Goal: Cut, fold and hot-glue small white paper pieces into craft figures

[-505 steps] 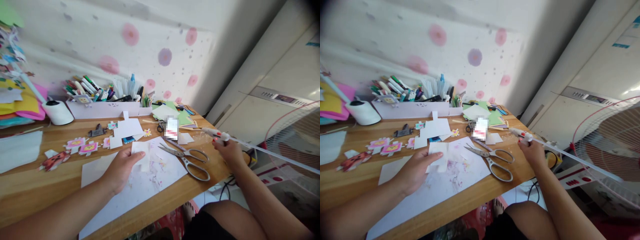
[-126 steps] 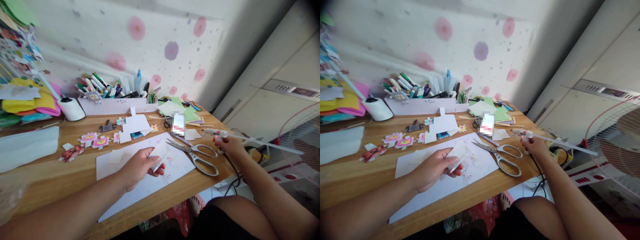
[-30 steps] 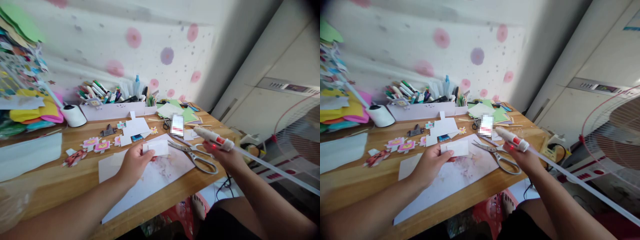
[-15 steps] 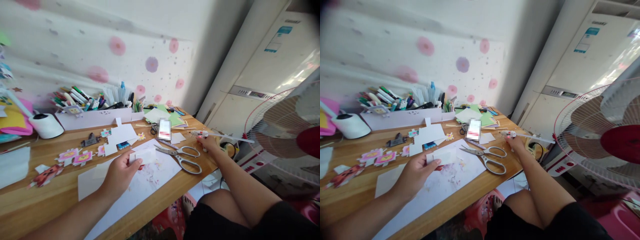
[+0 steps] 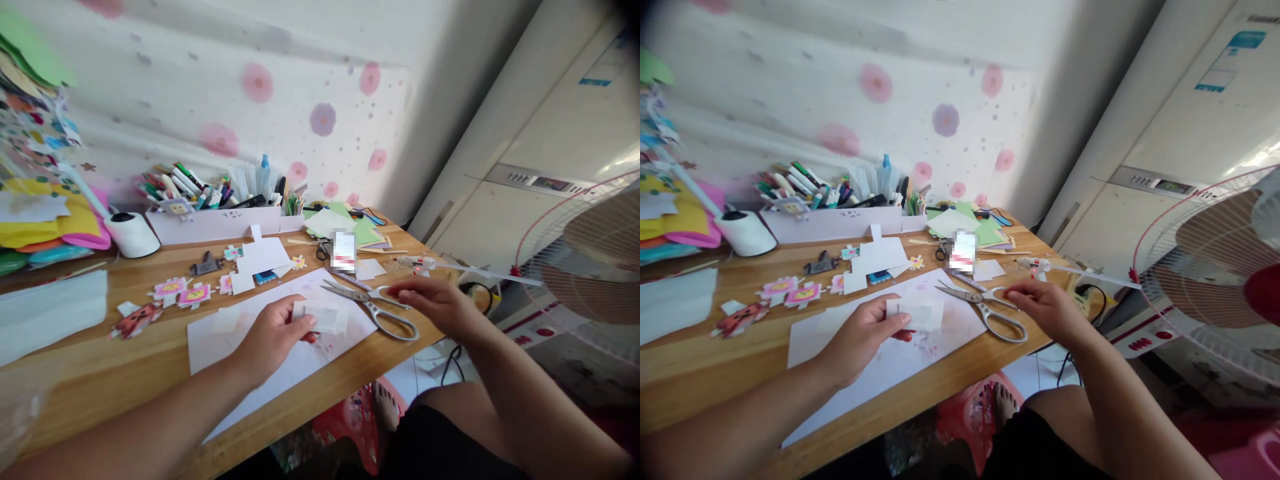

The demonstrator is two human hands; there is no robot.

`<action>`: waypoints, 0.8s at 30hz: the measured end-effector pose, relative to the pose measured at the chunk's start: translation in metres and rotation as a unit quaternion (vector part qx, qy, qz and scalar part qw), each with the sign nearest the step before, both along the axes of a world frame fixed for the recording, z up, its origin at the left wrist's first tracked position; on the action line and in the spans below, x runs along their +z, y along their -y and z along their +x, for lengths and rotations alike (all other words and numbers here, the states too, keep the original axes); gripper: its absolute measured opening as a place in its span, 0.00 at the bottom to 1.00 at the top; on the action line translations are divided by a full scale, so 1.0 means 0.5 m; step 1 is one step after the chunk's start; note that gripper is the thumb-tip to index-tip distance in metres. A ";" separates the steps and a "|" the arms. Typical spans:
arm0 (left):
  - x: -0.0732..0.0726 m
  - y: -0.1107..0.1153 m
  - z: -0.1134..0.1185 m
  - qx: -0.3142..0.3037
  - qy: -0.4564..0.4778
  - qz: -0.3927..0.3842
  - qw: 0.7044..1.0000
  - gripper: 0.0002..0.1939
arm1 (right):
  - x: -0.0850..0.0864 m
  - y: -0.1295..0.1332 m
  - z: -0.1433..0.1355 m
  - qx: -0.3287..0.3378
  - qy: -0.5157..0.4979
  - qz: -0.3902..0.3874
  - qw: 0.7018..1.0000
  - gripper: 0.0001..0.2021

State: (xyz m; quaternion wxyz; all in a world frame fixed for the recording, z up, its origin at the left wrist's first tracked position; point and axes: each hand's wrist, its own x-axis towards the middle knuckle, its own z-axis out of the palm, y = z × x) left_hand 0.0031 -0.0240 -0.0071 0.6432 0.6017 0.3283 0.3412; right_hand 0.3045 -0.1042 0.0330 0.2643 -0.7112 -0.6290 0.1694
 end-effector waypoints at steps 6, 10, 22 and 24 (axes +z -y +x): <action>0.000 0.003 -0.009 -0.093 -0.045 0.057 0.993 0.07 | -0.024 -0.086 -0.175 0.137 -0.338 -0.026 0.931 0.12; -0.002 -0.003 -0.008 -0.091 -0.039 0.029 0.995 0.07 | -0.057 -0.124 -0.211 0.182 -0.428 -0.119 0.877 0.11; -0.005 -0.019 -0.006 -0.070 -0.104 0.028 0.992 0.07 | -0.047 -0.135 -0.219 0.225 -0.466 -0.181 0.836 0.08; -0.003 -0.018 -0.007 -0.068 -0.127 0.043 0.989 0.07 | -0.044 -0.131 -0.221 0.222 -0.446 -0.179 0.848 0.07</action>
